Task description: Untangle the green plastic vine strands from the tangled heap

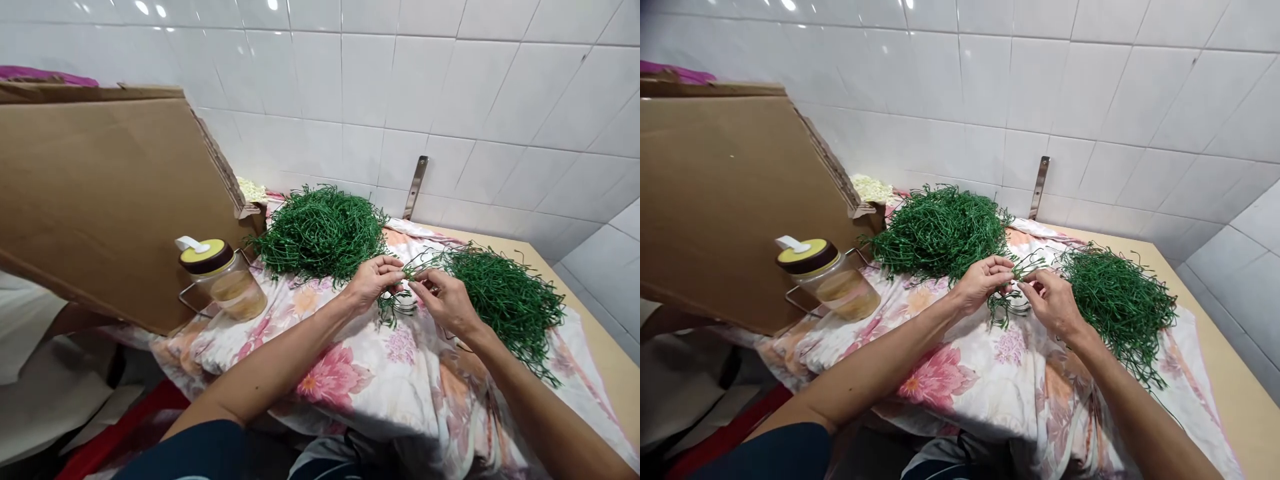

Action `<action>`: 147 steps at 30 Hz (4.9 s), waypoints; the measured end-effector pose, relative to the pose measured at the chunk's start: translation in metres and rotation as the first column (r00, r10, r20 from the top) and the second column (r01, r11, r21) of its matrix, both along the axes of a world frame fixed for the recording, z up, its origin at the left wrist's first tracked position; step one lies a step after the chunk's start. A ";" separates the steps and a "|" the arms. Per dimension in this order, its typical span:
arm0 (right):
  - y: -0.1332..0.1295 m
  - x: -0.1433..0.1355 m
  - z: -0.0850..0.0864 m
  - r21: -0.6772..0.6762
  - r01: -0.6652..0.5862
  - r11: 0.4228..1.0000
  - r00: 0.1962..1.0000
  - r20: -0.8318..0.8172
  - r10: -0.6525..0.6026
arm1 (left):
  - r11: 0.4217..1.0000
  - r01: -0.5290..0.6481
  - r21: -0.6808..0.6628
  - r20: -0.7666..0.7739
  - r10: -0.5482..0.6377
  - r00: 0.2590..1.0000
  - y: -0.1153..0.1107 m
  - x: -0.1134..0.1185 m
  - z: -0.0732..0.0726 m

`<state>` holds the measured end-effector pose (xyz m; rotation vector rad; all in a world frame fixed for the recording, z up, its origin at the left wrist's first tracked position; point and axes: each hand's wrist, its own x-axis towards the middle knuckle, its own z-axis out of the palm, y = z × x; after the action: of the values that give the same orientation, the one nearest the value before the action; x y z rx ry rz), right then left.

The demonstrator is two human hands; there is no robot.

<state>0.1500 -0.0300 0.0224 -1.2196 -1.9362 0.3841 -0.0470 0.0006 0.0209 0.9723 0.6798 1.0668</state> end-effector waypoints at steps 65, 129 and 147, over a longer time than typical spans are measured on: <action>-0.012 0.006 -0.008 -0.409 -0.176 0.895 0.939 -0.342 0.029 | 0.976 -0.074 0.203 -0.221 0.119 0.968 -0.019 0.015 -0.006; -0.021 0.000 0.000 -0.325 0.020 0.945 0.997 0.071 0.003 | 0.943 0.094 0.321 -0.499 0.084 0.862 -0.007 0.015 -0.023; -0.015 0.007 0.000 -0.401 -0.126 0.907 0.986 0.053 0.161 | 0.816 0.145 0.559 -0.575 0.256 0.777 -0.016 0.014 -0.031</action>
<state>0.1569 -0.0447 0.0223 -1.3655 -2.0928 0.8500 -0.0330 -0.0159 -0.0104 1.9184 0.9570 1.0130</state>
